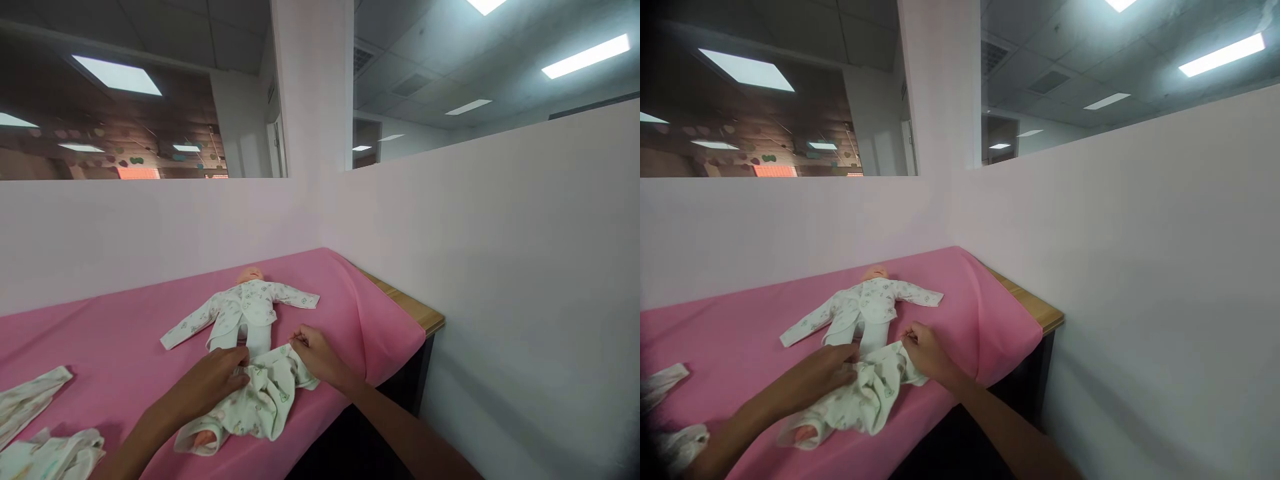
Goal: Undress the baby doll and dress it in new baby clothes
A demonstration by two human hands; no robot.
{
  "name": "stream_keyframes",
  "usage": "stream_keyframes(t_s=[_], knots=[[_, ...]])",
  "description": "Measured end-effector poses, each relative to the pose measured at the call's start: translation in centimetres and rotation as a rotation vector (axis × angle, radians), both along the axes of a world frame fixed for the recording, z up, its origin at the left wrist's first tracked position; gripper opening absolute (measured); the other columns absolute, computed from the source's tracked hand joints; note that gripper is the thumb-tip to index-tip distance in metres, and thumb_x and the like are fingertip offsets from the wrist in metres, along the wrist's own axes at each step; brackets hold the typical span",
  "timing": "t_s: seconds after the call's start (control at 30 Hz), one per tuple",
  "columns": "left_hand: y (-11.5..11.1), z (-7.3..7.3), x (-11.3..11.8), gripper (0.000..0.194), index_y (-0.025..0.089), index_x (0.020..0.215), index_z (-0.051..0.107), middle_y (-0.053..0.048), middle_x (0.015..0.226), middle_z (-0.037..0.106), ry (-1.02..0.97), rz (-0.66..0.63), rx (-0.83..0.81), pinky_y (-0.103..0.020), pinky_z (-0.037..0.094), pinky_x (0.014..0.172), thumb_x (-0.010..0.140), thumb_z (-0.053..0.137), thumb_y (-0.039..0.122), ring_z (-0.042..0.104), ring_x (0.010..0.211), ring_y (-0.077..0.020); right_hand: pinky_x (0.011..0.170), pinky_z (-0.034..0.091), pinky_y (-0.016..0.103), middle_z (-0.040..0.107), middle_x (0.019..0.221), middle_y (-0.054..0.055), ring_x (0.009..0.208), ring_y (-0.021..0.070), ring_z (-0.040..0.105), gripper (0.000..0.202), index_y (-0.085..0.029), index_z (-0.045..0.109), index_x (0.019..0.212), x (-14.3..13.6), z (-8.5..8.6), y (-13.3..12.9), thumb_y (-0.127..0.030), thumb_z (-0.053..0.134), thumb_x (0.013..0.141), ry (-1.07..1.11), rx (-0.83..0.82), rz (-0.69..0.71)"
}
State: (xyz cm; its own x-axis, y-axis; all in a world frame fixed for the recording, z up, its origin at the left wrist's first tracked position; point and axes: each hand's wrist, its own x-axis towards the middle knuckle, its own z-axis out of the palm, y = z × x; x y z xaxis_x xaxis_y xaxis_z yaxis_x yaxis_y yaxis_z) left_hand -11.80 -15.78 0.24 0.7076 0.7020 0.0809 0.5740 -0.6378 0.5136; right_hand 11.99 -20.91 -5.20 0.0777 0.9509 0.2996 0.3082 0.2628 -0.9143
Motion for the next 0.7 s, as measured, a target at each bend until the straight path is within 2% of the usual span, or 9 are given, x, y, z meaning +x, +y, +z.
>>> stream_keyframes(t_s=[0.1, 0.17, 0.23, 0.3, 0.4, 0.5, 0.57, 0.63, 0.7], knots=[[-0.5, 0.7, -0.2, 0.023, 0.022, 0.078, 0.056, 0.000, 0.075, 0.057, -0.122, 0.045, -0.053, -0.026, 0.030, 0.060, 0.085, 0.051, 0.043, 0.047, 0.068, -0.0177, 0.066, 0.041, 0.025, 0.059, 0.083, 0.001, 0.075, 0.0133, 0.054, 0.014, -0.018, 0.059, 0.086, 0.3, -0.2, -0.9, -0.027, 0.049, 0.089, -0.121, -0.064, 0.037], [-0.4, 1.2, -0.4, 0.028, 0.022, 0.082, 0.054, 0.002, 0.074, 0.054, -0.258, 0.117, -0.158, -0.024, 0.032, 0.059, 0.085, 0.053, 0.050, 0.045, 0.065, -0.0158, 0.079, 0.044, 0.029, 0.062, 0.101, 0.004, 0.093, 0.0176, 0.058, 0.023, -0.020, 0.064, 0.096, 0.4, -0.2, -2.0, -0.038, 0.052, 0.089, -0.205, -0.068, 0.076], [0.0, 1.4, -0.6, 0.031, 0.023, 0.085, 0.051, 0.004, 0.072, 0.051, -0.401, 0.196, -0.297, -0.023, 0.034, 0.056, 0.081, 0.059, 0.053, 0.045, 0.061, -0.0142, 0.095, 0.040, 0.034, 0.056, 0.124, 0.006, 0.116, 0.0229, 0.051, 0.035, -0.023, 0.066, 0.109, 0.4, -0.1, -3.0, -0.049, 0.058, 0.086, -0.271, -0.032, 0.109], [0.6, 1.4, -0.7, 0.033, 0.023, 0.086, 0.050, 0.005, 0.072, 0.051, -0.541, 0.248, -0.461, -0.023, 0.037, 0.056, 0.078, 0.063, 0.052, 0.046, 0.060, -0.0134, 0.103, 0.035, 0.037, 0.052, 0.133, 0.007, 0.126, 0.0264, 0.044, 0.049, -0.025, 0.064, 0.117, 0.2, 0.2, -3.9, -0.055, 0.067, 0.078, -0.326, -0.008, 0.150], [0.9, 1.7, -0.6, 0.030, 0.023, 0.085, 0.049, 0.006, 0.070, 0.051, -0.716, 0.261, -0.666, -0.023, 0.041, 0.056, 0.076, 0.066, 0.046, 0.049, 0.059, -0.0132, 0.100, 0.036, 0.039, 0.062, 0.115, 0.006, 0.116, 0.0275, 0.051, 0.055, -0.026, 0.065, 0.113, -0.5, 0.6, -4.7, -0.055, 0.076, 0.068, -0.441, -0.017, 0.233], [0.4, 2.5, -0.4, 0.025, 0.021, 0.081, 0.051, 0.003, 0.072, 0.054, -0.812, 0.235, -0.721, -0.025, 0.046, 0.060, 0.073, 0.066, 0.040, 0.054, 0.065, -0.0152, 0.090, 0.040, 0.037, 0.063, 0.088, 0.003, 0.093, 0.0233, 0.058, 0.034, -0.022, 0.067, 0.092, -1.0, 1.4, -5.2, -0.049, 0.074, 0.073, -0.550, -0.026, 0.301], [0.1, 3.0, -0.4, 0.022, 0.020, 0.080, 0.054, 0.001, 0.073, 0.057, -0.817, 0.226, -0.731, -0.028, 0.048, 0.063, 0.071, 0.065, 0.036, 0.056, 0.067, -0.0172, 0.085, 0.043, 0.035, 0.064, 0.090, 0.003, 0.089, 0.0214, 0.058, 0.031, -0.022, 0.067, 0.094, -1.0, 2.5, -5.3, -0.048, 0.070, 0.077, -0.484, -0.054, 0.310], [0.1, 3.2, -0.5, 0.020, 0.019, 0.077, 0.056, 0.000, 0.071, 0.057, -0.784, 0.222, -0.748, -0.029, 0.048, 0.063, 0.067, 0.065, 0.033, 0.057, 0.067, -0.0183, 0.084, 0.045, 0.034, 0.063, 0.109, 0.004, 0.098, 0.0211, 0.059, 0.039, -0.027, 0.063, 0.115, -0.9, 3.9, -4.7, -0.050, 0.062, 0.084, -0.285, -0.080, 0.300], [0.2, 3.1, -0.6, 0.018, 0.019, 0.074, 0.057, 0.000, 0.068, 0.056, -0.740, 0.207, -0.763, -0.028, 0.048, 0.062, 0.064, 0.066, 0.031, 0.056, 0.066, -0.0182, 0.091, 0.044, 0.034, 0.056, 0.130, 0.004, 0.115, 0.0206, 0.054, 0.046, -0.032, 0.052, 0.133, -1.0, 5.3, -3.5, -0.048, 0.054, 0.090, -0.098, -0.061, 0.314]])
